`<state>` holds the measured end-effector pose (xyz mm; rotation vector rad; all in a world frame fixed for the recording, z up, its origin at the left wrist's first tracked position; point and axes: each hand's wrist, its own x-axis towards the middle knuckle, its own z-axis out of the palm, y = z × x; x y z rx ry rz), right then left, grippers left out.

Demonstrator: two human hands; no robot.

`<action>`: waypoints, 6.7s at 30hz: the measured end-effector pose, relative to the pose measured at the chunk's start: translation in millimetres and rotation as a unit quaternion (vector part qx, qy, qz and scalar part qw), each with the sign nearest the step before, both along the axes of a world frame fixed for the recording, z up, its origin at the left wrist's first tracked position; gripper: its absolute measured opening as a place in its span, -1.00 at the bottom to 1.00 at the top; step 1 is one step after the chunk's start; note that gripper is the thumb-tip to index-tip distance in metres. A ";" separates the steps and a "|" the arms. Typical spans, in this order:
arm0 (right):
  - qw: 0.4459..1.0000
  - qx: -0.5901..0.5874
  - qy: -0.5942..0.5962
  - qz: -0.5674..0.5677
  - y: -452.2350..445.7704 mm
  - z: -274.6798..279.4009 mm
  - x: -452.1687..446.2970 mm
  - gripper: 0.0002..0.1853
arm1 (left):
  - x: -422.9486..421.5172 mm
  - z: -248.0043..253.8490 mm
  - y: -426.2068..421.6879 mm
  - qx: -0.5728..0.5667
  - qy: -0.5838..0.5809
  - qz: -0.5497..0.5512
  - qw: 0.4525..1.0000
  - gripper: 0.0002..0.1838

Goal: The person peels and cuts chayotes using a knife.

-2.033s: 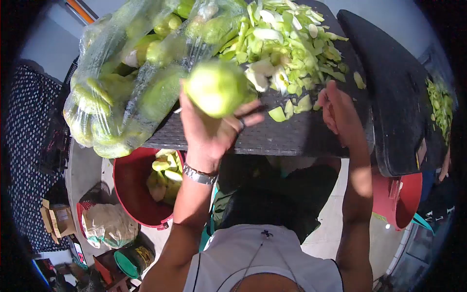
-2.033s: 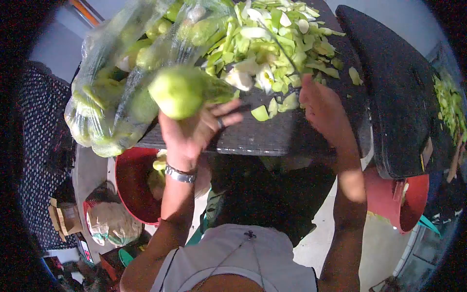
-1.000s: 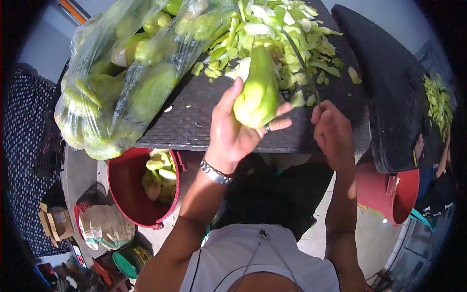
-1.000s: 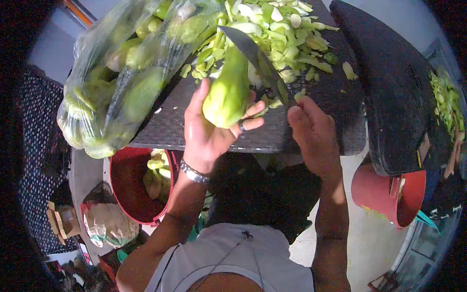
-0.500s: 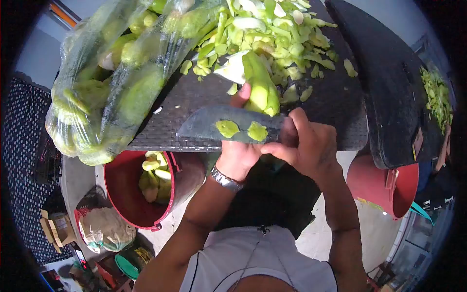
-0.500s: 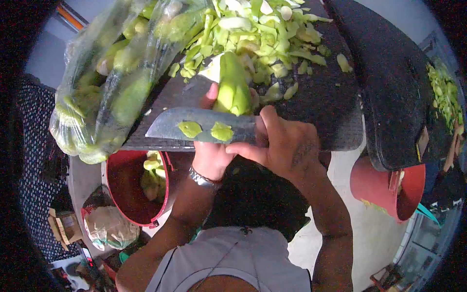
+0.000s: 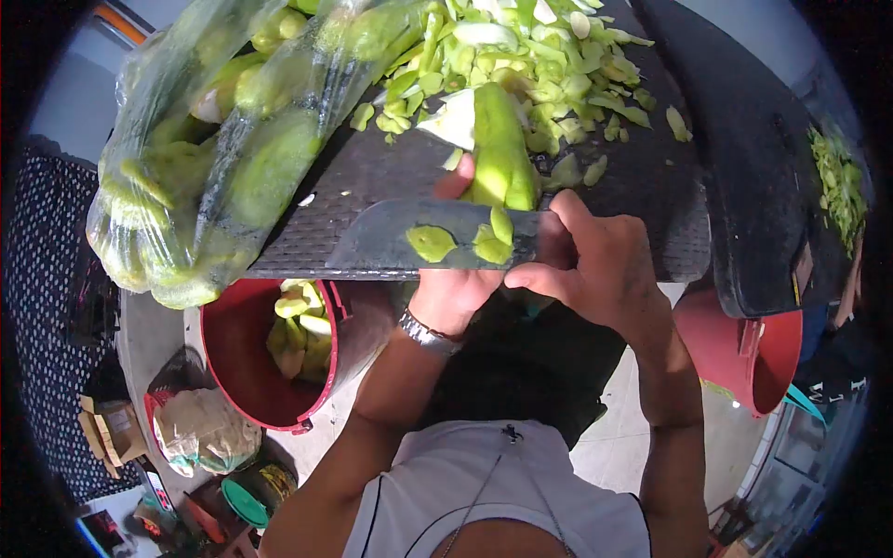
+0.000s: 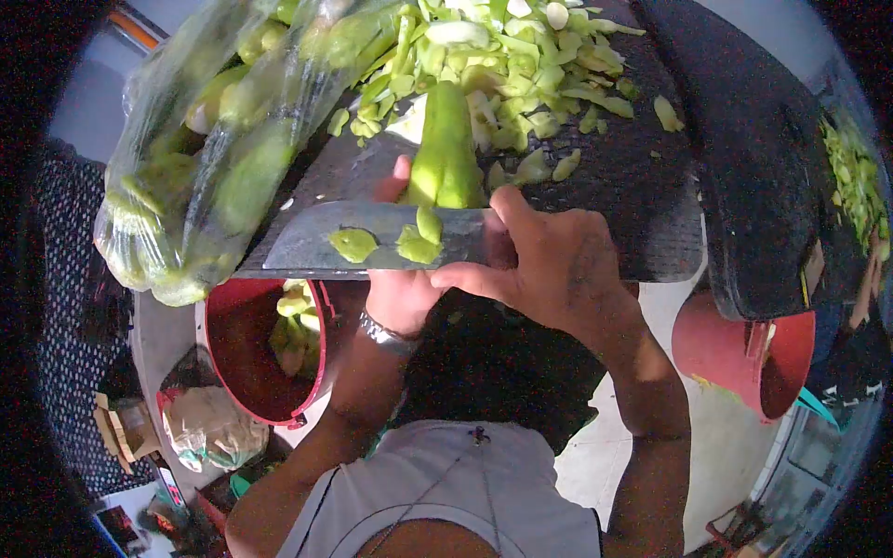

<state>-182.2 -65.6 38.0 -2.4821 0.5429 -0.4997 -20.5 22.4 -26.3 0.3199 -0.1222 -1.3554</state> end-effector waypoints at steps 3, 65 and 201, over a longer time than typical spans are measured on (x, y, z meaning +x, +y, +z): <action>1.000 0.000 -0.011 0.027 -7.5 0.5 2.5 -0.35 | -1.1 -13.4 7.3 -0.032 0.050 0.027 0.998 -0.46; 0.966 0.134 -0.042 -0.216 -63.1 0.6 62.4 -0.39 | 23.2 22.4 11.3 0.105 -0.193 0.085 0.972 -0.35; 0.998 -0.056 -0.023 -0.022 -45.4 11.6 12.9 -0.42 | 13.1 12.8 33.2 0.005 -0.148 -0.013 0.989 -0.22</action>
